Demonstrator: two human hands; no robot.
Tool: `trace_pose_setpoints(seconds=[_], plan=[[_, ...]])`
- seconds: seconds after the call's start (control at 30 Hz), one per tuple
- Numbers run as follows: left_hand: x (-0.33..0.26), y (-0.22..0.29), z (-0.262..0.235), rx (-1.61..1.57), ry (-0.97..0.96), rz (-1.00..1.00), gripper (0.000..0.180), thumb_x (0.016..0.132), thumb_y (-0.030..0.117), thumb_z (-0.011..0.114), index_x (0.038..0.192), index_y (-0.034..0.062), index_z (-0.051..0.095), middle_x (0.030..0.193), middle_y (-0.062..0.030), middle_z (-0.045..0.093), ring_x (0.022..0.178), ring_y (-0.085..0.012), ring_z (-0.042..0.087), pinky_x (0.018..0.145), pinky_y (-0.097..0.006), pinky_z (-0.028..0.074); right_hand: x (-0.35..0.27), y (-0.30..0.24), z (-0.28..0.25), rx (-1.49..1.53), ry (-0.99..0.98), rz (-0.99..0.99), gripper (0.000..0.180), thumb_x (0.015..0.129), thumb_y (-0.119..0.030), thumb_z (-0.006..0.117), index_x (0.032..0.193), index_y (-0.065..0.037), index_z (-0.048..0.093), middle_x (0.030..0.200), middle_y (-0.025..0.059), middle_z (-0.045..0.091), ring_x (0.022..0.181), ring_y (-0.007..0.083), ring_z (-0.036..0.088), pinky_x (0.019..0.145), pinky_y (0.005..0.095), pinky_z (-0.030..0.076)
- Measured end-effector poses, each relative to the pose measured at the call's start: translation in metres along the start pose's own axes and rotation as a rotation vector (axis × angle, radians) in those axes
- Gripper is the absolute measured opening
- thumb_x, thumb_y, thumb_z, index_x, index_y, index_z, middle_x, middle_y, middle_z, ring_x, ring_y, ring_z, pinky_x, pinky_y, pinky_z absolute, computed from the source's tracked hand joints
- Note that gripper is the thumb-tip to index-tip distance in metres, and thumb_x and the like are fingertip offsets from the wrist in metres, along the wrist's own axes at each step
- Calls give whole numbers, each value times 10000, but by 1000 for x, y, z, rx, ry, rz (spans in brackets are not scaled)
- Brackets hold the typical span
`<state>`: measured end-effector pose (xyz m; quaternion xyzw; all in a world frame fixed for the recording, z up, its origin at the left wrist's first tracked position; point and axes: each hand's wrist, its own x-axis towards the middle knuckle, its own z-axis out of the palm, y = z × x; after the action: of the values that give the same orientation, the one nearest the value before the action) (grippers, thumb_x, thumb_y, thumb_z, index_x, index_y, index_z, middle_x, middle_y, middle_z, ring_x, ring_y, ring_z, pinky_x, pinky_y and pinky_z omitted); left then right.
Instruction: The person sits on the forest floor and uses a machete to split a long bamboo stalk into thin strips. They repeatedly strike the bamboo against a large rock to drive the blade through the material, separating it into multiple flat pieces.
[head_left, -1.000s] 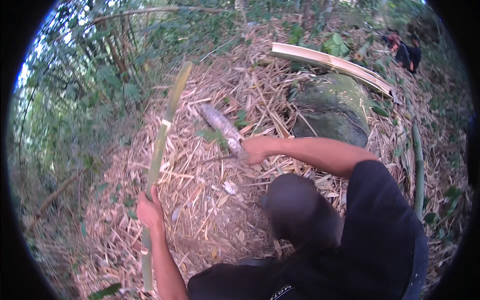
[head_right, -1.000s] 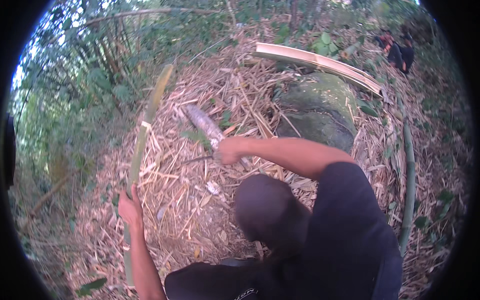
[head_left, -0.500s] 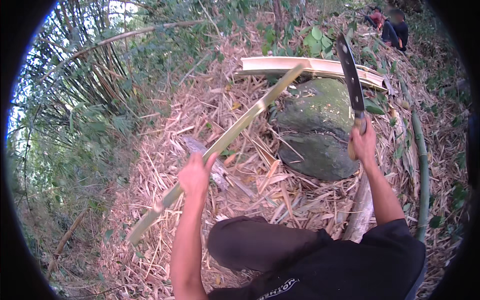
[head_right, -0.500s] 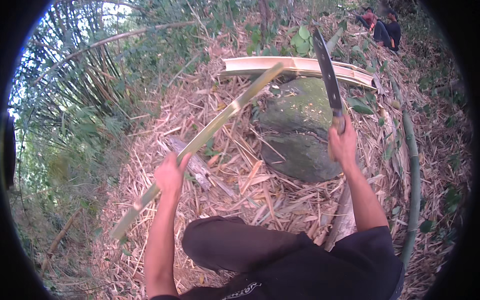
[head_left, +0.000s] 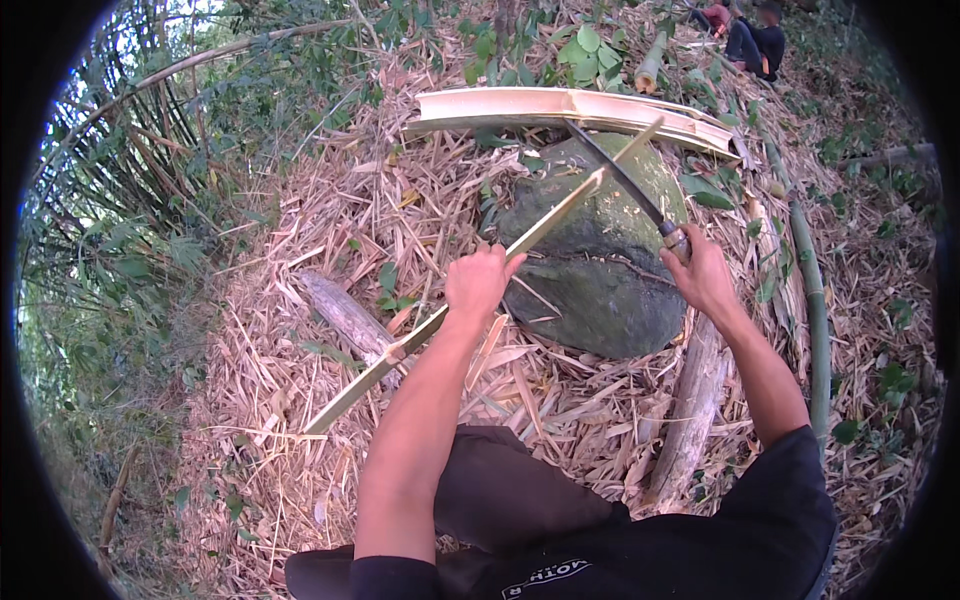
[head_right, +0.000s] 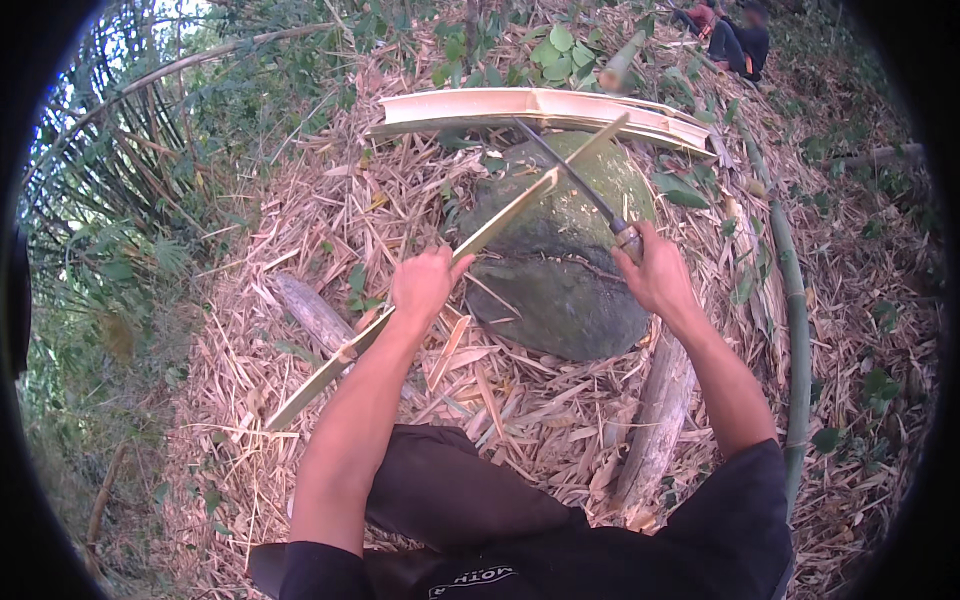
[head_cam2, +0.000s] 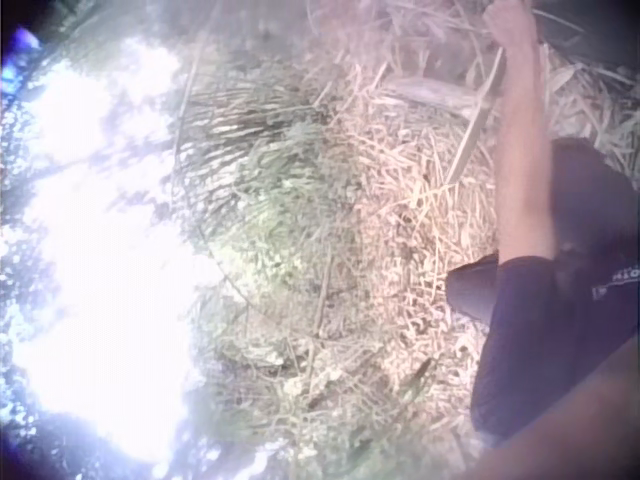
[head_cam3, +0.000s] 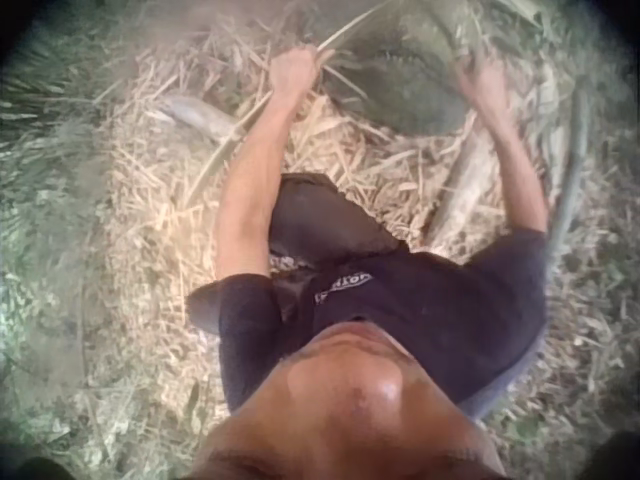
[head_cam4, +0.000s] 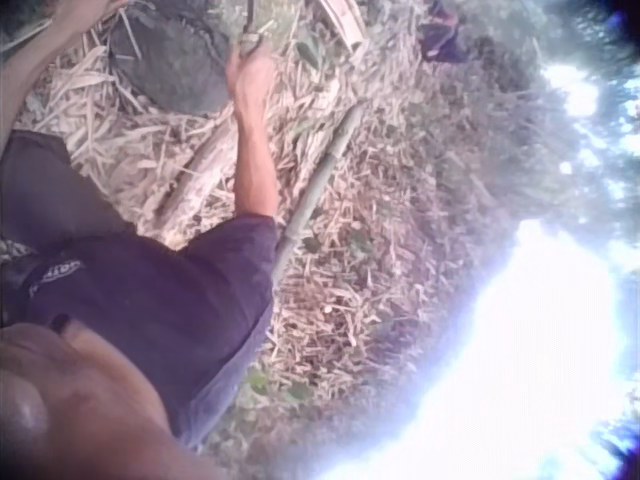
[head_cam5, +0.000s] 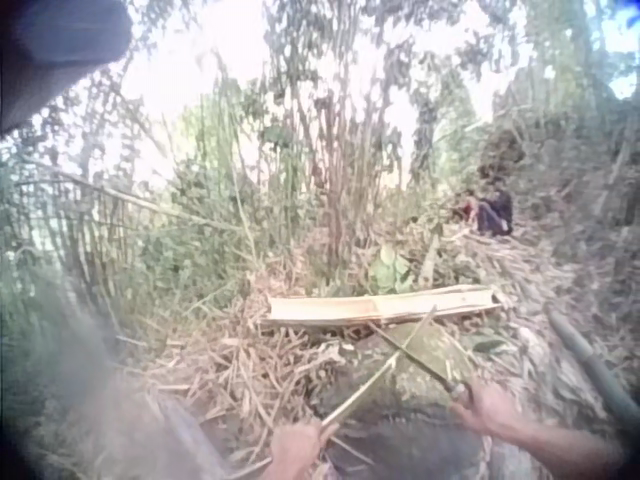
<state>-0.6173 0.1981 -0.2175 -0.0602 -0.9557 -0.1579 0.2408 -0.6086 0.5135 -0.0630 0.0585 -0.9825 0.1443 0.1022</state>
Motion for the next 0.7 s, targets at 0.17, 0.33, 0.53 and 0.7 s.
trace_pose_setpoints(seconds=[0.17, 0.33, 0.53, 0.7], plan=[[-8, 0, -6, -6, -109, -42, 561, 958, 579, 559, 815, 53, 693, 705, -155, 703, 635, -326, 711, 574, -441, 568, 6, -8, -4, 1, 34, -13, 434, 920, -285, 702, 1224, -8, 563, 826, 276, 670, 782, 463, 666, 708, 511, 499], [-8, -1, -17, 6, -149, 2, 571, 976, 579, 524, 848, 53, 704, 723, -131, 711, 653, -311, 720, 593, -427, 580, 18, -23, -10, 38, 91, -74, 420, 922, -285, 700, 1201, -2, 562, 831, 287, 674, 793, 468, 672, 708, 514, 500], [-3, 4, -12, -49, -32, 60, 554, 936, 603, 576, 796, 83, 704, 679, -132, 701, 623, -310, 709, 565, -430, 570, 27, -18, 8, 41, 88, -101, 403, 917, -276, 704, 1179, -6, 560, 810, 281, 676, 775, 479, 670, 699, 520, 499], [0, 12, -13, -63, -106, 32, 556, 927, 606, 586, 796, 83, 721, 698, -121, 708, 637, -310, 713, 576, -439, 575, 30, -3, 28, -115, 18, -7, 409, 918, -298, 695, 1142, 12, 552, 817, 285, 680, 798, 491, 668, 721, 533, 509]])
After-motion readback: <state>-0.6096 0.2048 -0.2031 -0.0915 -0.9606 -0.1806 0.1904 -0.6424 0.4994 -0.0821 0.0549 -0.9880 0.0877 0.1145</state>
